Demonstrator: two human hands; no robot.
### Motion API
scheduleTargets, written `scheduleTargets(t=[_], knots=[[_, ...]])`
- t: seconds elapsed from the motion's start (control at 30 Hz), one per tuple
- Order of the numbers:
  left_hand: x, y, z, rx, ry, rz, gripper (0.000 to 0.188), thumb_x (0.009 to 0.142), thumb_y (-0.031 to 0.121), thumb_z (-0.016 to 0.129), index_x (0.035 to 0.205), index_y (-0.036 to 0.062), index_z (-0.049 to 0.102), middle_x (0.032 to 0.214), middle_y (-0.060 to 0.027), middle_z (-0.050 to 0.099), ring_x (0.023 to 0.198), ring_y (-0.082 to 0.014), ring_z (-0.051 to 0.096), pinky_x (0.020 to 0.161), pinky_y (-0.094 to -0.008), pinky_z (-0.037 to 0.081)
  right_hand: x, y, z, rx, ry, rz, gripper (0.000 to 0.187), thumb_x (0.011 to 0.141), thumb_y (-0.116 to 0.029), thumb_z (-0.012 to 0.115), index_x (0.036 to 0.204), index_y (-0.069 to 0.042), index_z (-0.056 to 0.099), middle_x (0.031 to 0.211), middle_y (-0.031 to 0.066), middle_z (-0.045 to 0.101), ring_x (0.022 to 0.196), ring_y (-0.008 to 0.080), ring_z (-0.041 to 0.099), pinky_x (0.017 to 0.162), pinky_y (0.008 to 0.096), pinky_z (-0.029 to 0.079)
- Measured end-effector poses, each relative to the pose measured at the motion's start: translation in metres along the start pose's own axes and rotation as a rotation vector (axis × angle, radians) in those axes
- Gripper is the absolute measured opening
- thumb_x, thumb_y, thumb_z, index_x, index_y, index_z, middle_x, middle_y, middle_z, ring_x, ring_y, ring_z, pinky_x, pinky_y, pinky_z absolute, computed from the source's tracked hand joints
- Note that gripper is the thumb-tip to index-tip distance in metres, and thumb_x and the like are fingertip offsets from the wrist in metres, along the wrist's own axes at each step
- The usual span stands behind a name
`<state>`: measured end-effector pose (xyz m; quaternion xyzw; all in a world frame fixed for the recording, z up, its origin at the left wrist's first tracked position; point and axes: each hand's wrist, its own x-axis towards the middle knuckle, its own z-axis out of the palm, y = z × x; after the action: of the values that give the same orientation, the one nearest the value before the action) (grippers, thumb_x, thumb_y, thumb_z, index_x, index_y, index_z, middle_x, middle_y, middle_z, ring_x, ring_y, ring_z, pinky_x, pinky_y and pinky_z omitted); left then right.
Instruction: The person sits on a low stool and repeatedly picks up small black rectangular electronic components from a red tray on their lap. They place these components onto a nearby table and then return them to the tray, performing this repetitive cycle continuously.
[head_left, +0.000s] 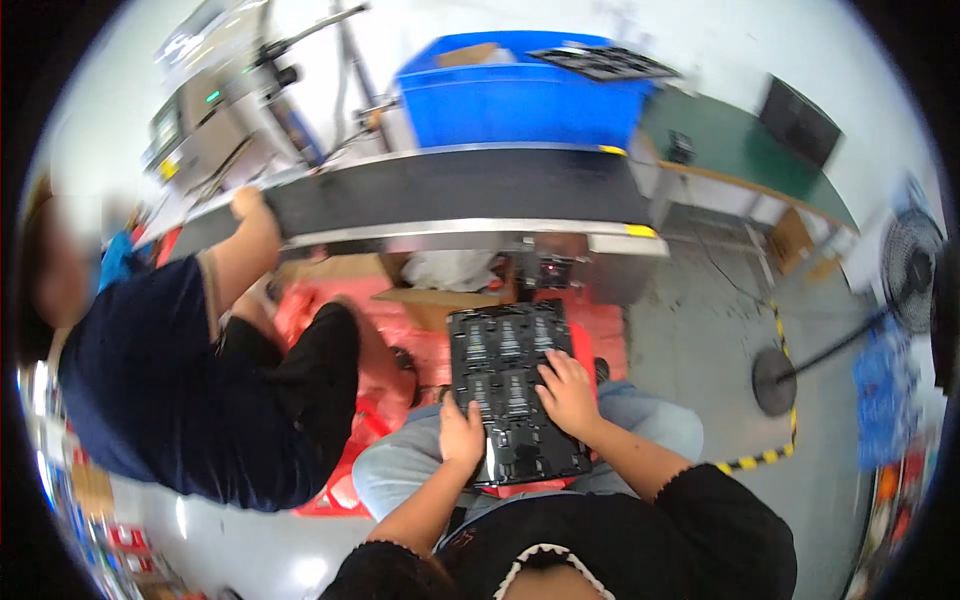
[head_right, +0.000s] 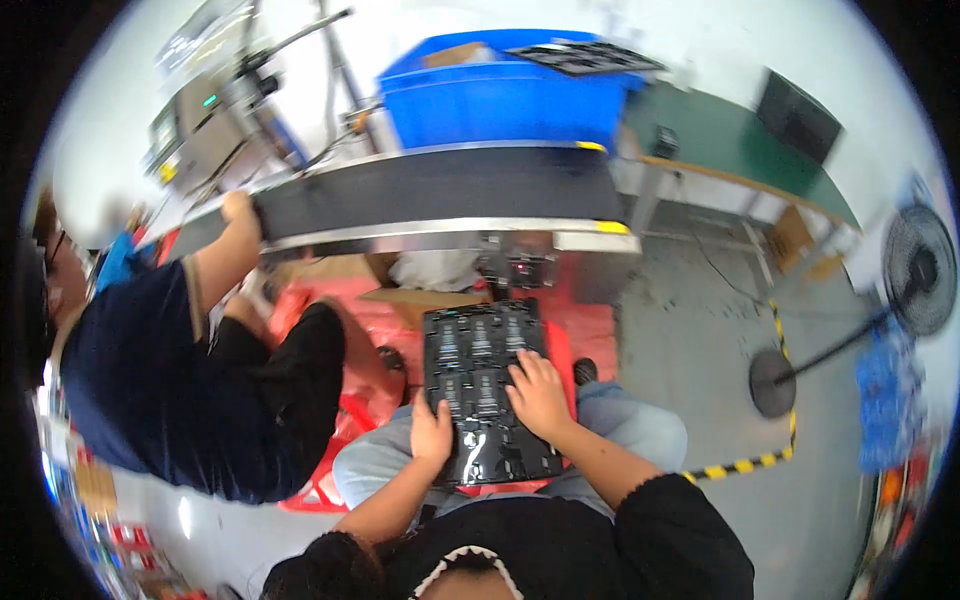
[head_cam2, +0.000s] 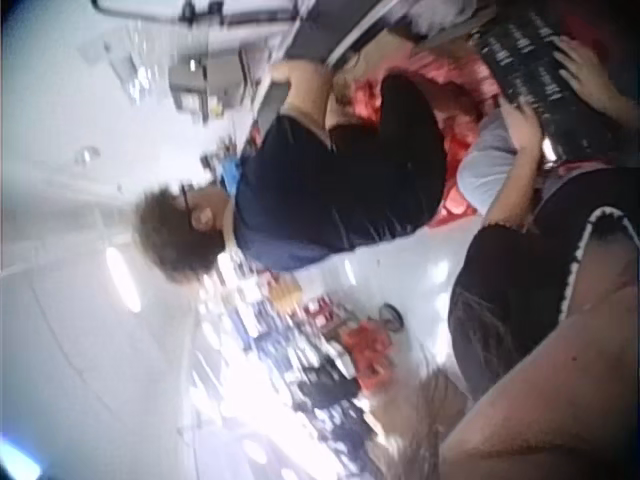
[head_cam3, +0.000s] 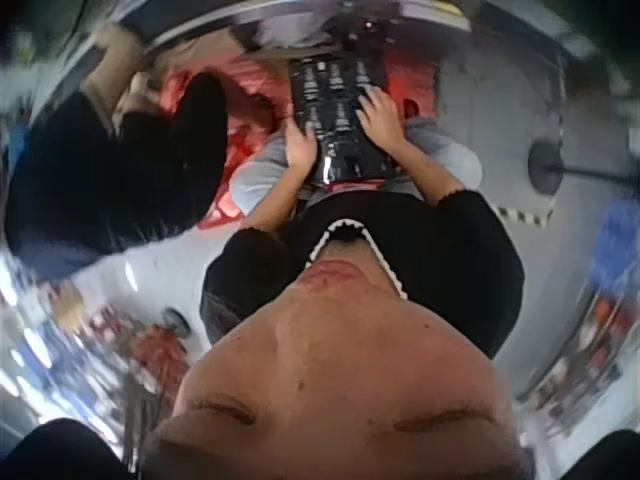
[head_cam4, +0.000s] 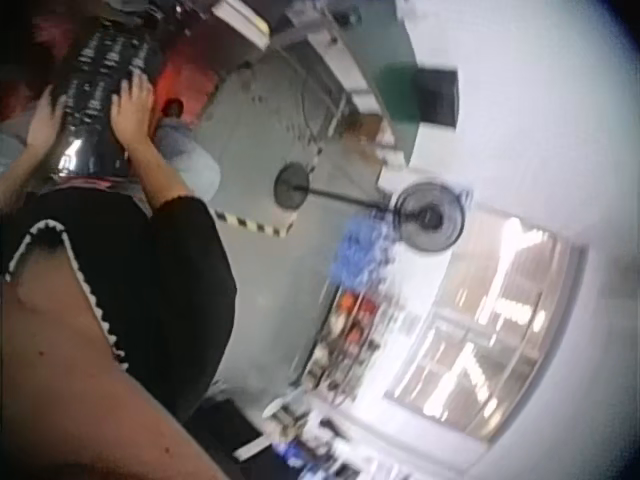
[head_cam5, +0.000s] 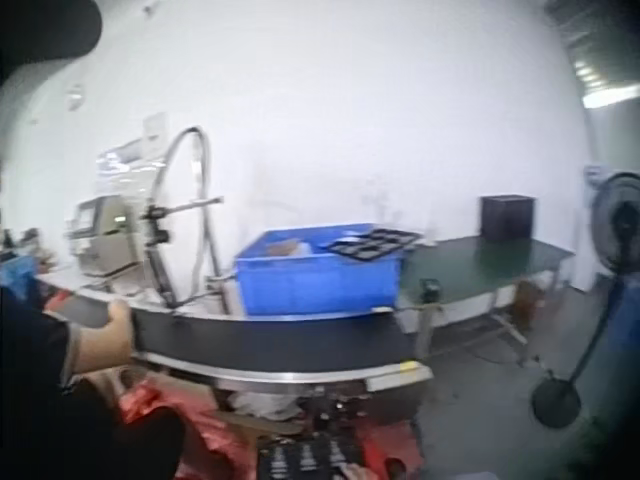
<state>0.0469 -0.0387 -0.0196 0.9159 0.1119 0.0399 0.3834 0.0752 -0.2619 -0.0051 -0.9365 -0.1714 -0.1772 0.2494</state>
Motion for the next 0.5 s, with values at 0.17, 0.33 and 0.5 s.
scheduleTargets(t=[0.17,0.33,0.5], knots=[[0.011,-0.015,0.003,-0.208,-0.069,0.018,0.054,0.095,0.027,0.053,0.138,-0.0019,0.038,0.133,-0.0282,0.048,0.123,-0.0427,0.047,0.105,-0.0434,0.036,-0.004,0.005,0.002,0.018,-0.031,0.029,0.043,0.088,-0.023,0.061,0.123,0.0,0.056,0.141,0.0217,0.041,0.132,0.0377,0.038,0.11,0.0494,0.03],[0.013,-0.025,-0.006,-0.544,-0.234,0.038,0.048,0.093,0.014,0.052,0.137,-0.0027,0.041,0.128,-0.0226,0.054,0.121,-0.034,0.049,0.106,-0.0377,0.035,-0.008,0.0,0.0,0.038,0.121,0.22,0.063,0.086,-0.025,0.064,0.138,0.0,0.04,0.144,0.0273,0.034,0.131,0.0437,0.036,0.109,0.0491,0.031],[-0.051,-0.042,-0.02,-0.294,-0.197,0.12,0.06,0.093,0.018,0.056,0.143,-0.002,0.032,0.137,-0.0251,0.045,0.128,-0.0366,0.043,0.11,-0.04,0.03,-0.054,0.001,0.015,0.409,0.015,0.647,0.077,0.087,-0.037,0.065,0.14,0.009,0.031,0.134,0.0309,0.044,0.123,0.0452,0.045,0.103,0.0456,0.038]])
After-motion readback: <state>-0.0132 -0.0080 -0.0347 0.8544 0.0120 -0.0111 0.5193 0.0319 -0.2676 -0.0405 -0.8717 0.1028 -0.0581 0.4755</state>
